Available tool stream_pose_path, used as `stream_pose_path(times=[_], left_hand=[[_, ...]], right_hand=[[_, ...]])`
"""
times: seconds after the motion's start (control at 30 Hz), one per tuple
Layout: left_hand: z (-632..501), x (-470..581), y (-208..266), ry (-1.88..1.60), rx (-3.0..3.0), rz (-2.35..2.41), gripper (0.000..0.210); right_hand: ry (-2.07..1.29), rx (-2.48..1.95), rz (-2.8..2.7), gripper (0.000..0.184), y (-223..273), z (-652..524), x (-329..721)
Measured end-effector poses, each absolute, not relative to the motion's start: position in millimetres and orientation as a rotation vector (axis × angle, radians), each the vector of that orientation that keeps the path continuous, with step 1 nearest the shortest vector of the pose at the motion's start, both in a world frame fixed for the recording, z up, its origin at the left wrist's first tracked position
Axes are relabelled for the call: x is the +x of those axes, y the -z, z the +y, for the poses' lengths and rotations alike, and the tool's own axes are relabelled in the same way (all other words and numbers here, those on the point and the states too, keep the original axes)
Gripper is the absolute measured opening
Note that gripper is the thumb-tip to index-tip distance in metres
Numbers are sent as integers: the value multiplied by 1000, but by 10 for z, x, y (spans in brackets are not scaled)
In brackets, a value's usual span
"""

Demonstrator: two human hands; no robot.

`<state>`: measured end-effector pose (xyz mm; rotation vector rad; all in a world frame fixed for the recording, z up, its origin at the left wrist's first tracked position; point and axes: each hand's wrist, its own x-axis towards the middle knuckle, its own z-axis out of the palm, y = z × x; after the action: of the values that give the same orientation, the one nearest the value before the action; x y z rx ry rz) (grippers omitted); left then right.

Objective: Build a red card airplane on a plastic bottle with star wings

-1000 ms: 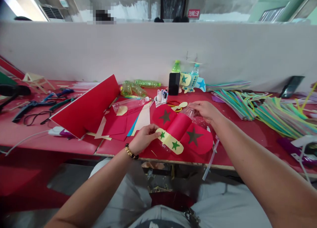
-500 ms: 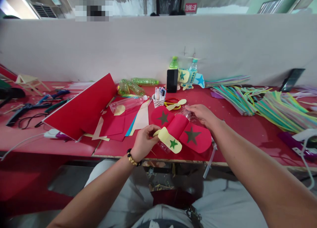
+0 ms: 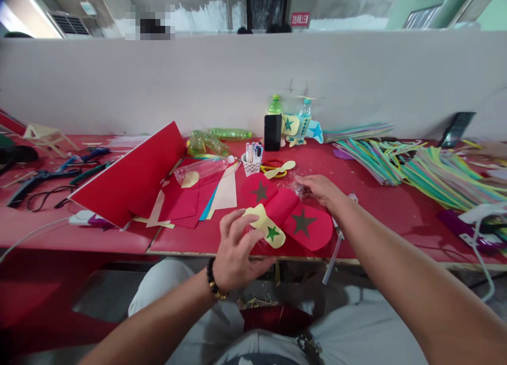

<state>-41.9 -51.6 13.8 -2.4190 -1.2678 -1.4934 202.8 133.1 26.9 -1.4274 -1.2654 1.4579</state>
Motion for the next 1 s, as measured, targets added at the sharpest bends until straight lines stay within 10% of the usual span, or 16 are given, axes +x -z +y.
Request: stream_pose_path(times=[0.2,0.67,1.0], left_hand=[[-573,-230,-121,1350,-2339,-1290,7],[408,-952,-304,992,-2419,-1788,11],[754,-735,-79,495,-2634,-1747,30]], right_hand=[[-1493,-1414,-1262,19,-219,1262,2130],[-1581,-1456,-1475,27,-428,1182,2243],[-969,-1398,-1553,38,-1265,1007,2297]])
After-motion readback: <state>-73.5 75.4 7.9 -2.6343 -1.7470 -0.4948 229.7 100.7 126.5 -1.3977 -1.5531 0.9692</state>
